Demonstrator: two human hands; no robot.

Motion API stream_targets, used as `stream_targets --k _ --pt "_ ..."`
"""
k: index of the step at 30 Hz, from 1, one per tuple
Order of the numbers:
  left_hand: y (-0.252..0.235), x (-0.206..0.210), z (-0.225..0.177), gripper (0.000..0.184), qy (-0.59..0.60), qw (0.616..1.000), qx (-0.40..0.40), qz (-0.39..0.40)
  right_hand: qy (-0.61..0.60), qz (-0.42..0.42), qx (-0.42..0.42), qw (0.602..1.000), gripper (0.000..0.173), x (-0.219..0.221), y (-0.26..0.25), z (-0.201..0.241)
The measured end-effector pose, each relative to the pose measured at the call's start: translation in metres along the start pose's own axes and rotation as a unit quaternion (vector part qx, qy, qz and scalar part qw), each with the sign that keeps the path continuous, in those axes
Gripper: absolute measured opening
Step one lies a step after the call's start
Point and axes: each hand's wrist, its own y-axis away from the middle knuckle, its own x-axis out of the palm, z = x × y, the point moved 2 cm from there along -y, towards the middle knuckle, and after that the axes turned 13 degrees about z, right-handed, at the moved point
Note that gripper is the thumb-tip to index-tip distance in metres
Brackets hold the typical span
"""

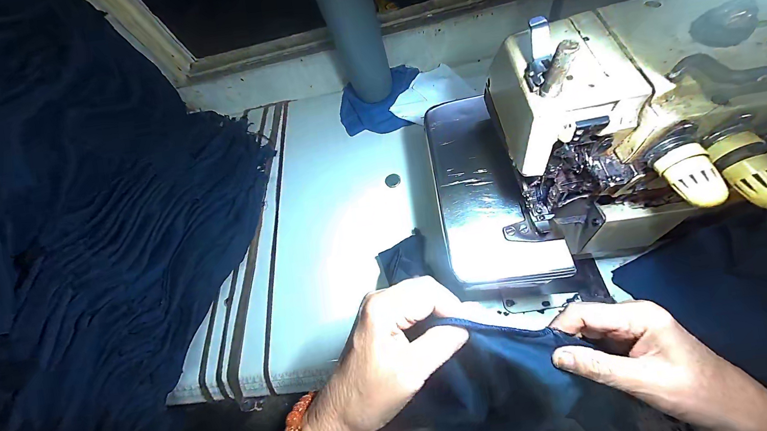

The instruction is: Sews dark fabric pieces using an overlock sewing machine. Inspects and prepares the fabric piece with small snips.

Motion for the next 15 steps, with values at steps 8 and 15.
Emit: stream_targets --k 8,15 --pt "0.016 0.009 -0.002 0.011 -0.027 0.999 0.022 0.008 0.041 -0.053 -0.089 0.994 0.007 0.014 -0.007 0.006" --pt "0.041 0.015 -0.015 0.013 -0.313 0.938 0.129 -0.075 0.230 -0.136 -0.118 0.956 0.011 0.030 0.001 0.015"
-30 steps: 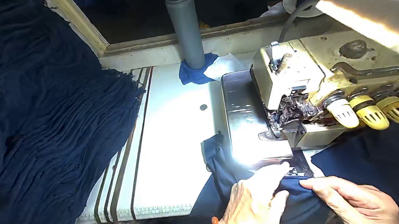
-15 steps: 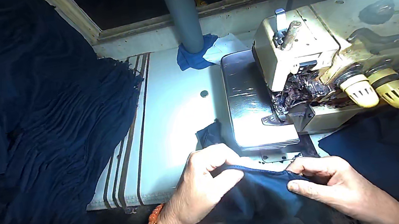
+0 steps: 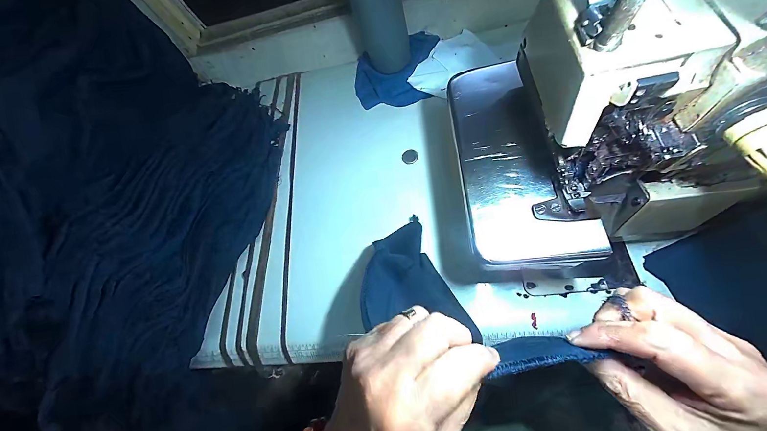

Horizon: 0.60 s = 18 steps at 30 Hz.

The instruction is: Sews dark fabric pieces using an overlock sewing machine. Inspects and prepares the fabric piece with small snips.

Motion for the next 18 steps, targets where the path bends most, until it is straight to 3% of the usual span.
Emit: stream_targets --k 3,7,14,18 --pt "0.011 -0.001 -0.004 0.009 -0.088 0.996 0.019 -0.015 0.046 -0.001 -0.005 0.999 0.011 0.005 0.005 0.006" --pt "0.020 -0.002 -0.006 0.004 -0.103 0.994 0.012 -0.029 0.054 -0.004 -0.017 0.998 0.012 0.011 0.007 0.008" --pt "0.023 -0.012 -0.001 0.003 -0.023 0.996 -0.025 -0.082 0.089 0.032 -0.036 0.995 0.015 0.021 0.001 -0.009" --pt "0.022 -0.026 0.013 0.004 -0.008 0.987 -0.083 -0.137 0.015 0.075 0.037 0.996 0.015 0.022 0.006 -0.028"
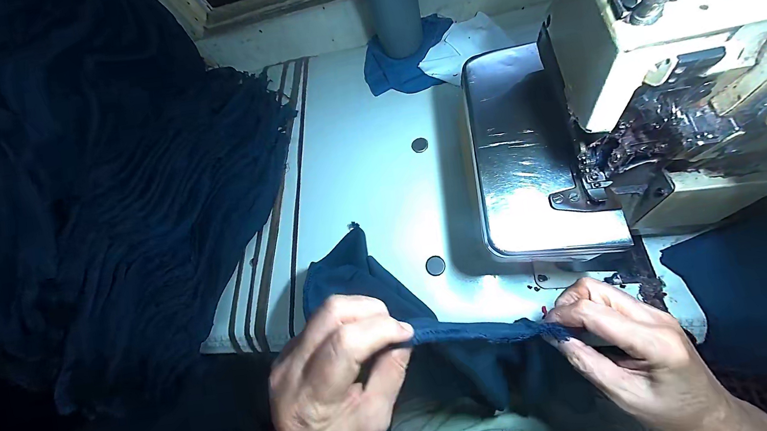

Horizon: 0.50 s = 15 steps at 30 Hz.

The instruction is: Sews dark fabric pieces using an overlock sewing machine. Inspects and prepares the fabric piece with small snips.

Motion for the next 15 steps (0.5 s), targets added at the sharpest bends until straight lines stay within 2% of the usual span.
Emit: stream_targets --k 3,6,12,15 --pt "-0.001 -0.003 0.013 0.005 0.039 0.999 -0.029 0.000 -0.138 0.014 0.017 0.990 0.010 0.002 -0.003 -0.002" --pt "-0.001 -0.006 0.023 0.008 0.051 0.996 -0.075 0.016 -0.217 0.037 0.039 0.975 0.012 0.004 -0.007 0.001" --pt "-0.007 -0.011 0.031 0.012 0.051 0.989 -0.128 0.050 -0.261 0.034 0.080 0.961 0.016 0.008 -0.016 0.000" --pt "-0.010 -0.010 0.031 0.012 0.059 0.986 -0.146 0.053 -0.253 0.001 0.112 0.961 0.009 0.012 -0.019 -0.004"
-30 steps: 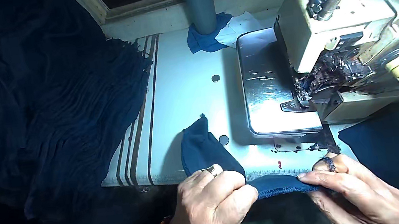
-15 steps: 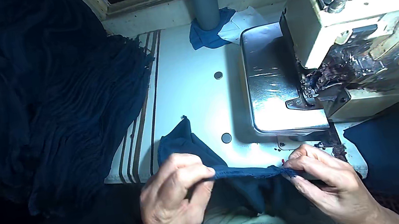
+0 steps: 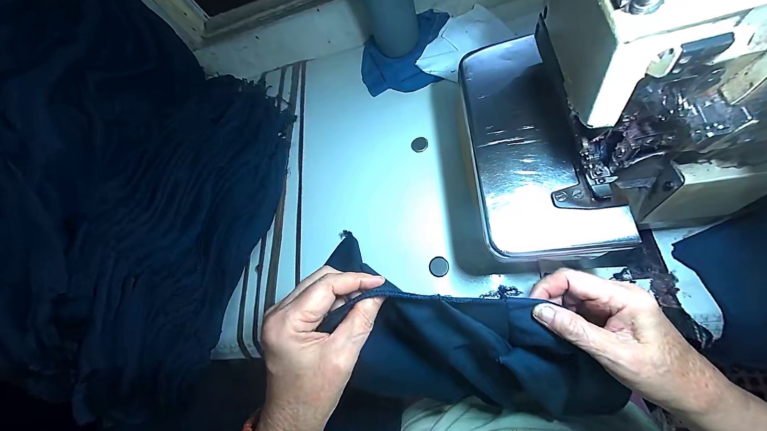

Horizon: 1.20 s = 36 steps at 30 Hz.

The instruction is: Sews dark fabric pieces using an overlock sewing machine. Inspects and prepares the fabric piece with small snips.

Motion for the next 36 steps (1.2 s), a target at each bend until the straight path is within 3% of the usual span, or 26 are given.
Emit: stream_targets --k 3,5,11,13,15,17,19,36 --pt "-0.003 0.001 0.000 0.013 0.001 1.000 -0.017 0.000 0.007 -0.024 -0.027 0.999 0.008 0.003 -0.002 -0.007" --pt "-0.005 0.001 -0.001 0.013 -0.002 1.000 -0.027 0.003 0.049 0.007 -0.085 0.995 0.010 0.004 -0.002 -0.012" --pt "-0.011 0.003 -0.004 0.012 -0.007 0.999 -0.030 0.015 0.307 0.068 -0.109 0.943 0.032 0.012 0.004 -0.014" --pt "-0.013 0.003 -0.005 0.013 -0.004 0.999 -0.033 0.014 0.353 0.062 -0.111 0.927 0.027 0.016 0.003 -0.015" --pt "-0.012 0.001 -0.002 0.013 -0.007 0.999 -0.036 0.013 0.280 0.060 -0.100 0.953 0.022 0.016 0.003 -0.017" --pt "-0.011 -0.003 0.002 0.014 -0.001 0.999 -0.041 0.011 0.134 0.059 -0.091 0.985 0.019 0.011 0.001 -0.016" --pt "-0.008 -0.008 0.005 0.013 0.014 0.998 -0.053 0.012 0.059 0.048 -0.081 0.994 0.016 0.005 -0.002 -0.013" --pt "-0.004 -0.013 0.011 0.009 0.024 0.999 -0.036 0.033 0.061 0.027 -0.097 0.993 0.014 0.000 -0.002 -0.013"
